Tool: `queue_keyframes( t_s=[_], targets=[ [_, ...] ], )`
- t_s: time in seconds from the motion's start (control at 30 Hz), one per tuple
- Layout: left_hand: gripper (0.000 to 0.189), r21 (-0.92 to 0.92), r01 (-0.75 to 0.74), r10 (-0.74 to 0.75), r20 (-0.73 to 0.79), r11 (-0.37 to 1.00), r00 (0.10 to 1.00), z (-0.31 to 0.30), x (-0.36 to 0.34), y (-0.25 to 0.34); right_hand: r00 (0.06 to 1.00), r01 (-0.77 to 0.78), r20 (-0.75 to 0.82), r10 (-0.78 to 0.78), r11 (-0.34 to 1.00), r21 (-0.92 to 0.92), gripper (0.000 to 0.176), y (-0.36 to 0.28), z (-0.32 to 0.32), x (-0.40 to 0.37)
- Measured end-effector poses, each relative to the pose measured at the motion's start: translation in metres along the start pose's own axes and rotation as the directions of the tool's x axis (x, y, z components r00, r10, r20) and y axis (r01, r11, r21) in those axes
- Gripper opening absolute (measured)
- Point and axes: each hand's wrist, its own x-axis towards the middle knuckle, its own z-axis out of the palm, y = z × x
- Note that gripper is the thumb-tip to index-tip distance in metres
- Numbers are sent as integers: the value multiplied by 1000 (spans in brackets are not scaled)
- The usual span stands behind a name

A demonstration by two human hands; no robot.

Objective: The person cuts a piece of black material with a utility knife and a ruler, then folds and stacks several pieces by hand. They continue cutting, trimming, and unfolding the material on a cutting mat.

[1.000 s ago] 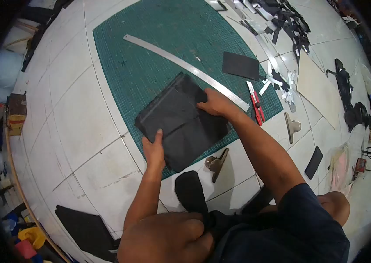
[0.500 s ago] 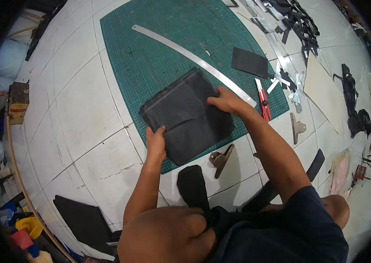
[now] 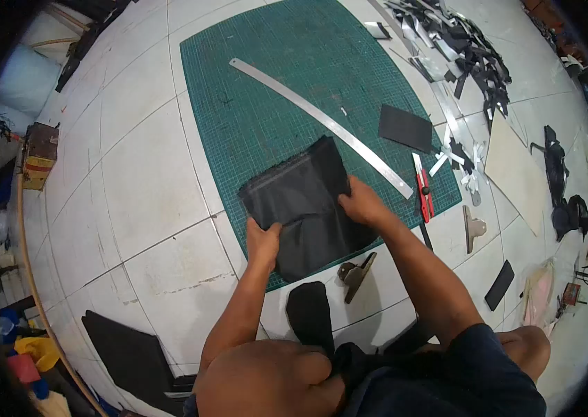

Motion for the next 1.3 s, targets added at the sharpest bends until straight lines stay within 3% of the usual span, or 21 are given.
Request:
queue_keyframes(
  t_s=[0.1, 0.2, 0.3, 0.37, 0.5, 0.6, 0.7, 0.8, 0.9, 0.97, 1.0, 1.1, 1.13, 1.17, 1.2, 1.23, 1.27, 1.3],
  targets=[
    [47, 185, -204, 221, -79, 961, 972, 4, -2, 0, 996, 17, -91, -10, 997, 81, 45, -3, 9, -8],
    [51, 305, -328, 393, -183, 894, 901, 10, -29, 53, 971, 84, -238, -28, 970, 228, 39, -34, 1, -32],
    [45, -24, -500, 488, -181, 865, 854, 12, -36, 80, 899, 292, -432, -73, 835, 466, 34, -59, 1, -46],
    [45, -164, -565, 535, -195, 809, 822, 15, -32, 81, 824, 417, -561, -77, 753, 509, 32, -57, 22, -43],
    [45, -228, -624, 582, -229, 747, 781, 20, -28, 78, 629, 655, -745, -220, 666, 357, 41, -48, 43, -38],
    [44, -123, -693, 647, -274, 711, 712, 26, -21, 70, 738, 563, -675, -12, 561, 606, 50, -41, 61, -33],
    [47, -111, -616, 592, -186, 780, 784, 16, -9, 56, 738, 540, -674, -42, 636, 552, 47, -31, 58, -32],
    [41, -92, -632, 612, -179, 769, 771, 15, 1, 56, 659, 545, -732, -172, 780, 307, 36, -30, 50, -31],
    [36, -69, -604, 574, -241, 794, 783, 21, 2, 63, 750, 485, -653, 105, 585, 651, 29, -37, 47, -23],
    [33, -40, -653, 626, -245, 756, 740, 18, 0, 69, 778, 406, -619, 104, 669, 623, 30, -40, 38, -32],
    [32, -24, -677, 652, -245, 736, 718, 17, -1, 71, 791, 365, -603, 106, 708, 605, 30, -42, 33, -37],
    [27, -250, -686, 608, -326, 683, 724, 28, 1, 70, 701, 468, -685, -199, 853, 231, 30, -28, 34, -29],
    [26, -226, -686, 622, -297, 691, 724, 27, 5, 69, 656, 411, -675, -337, 910, -56, 30, -19, 36, -27],
    [25, -199, -681, 629, -269, 704, 729, 22, 7, 65, 630, 322, -621, -466, 885, -337, 30, -8, 40, -29],
    [25, -170, -675, 634, -238, 718, 735, 18, 9, 62, 622, 215, -532, -574, 779, -589, 30, 0, 46, -28],
    [25, -156, -651, 618, -215, 743, 756, 14, 10, 62, 611, 347, -666, -428, 901, -261, 31, 3, 56, -21],
    [25, -142, -630, 602, -194, 764, 774, 12, 11, 64, 623, 459, -742, -246, 883, 93, 31, 4, 67, -11],
    [26, -131, -609, 586, -174, 783, 791, 12, 11, 68, 662, 489, -738, -129, 821, 295, 31, -3, 65, -10]
  ],
)
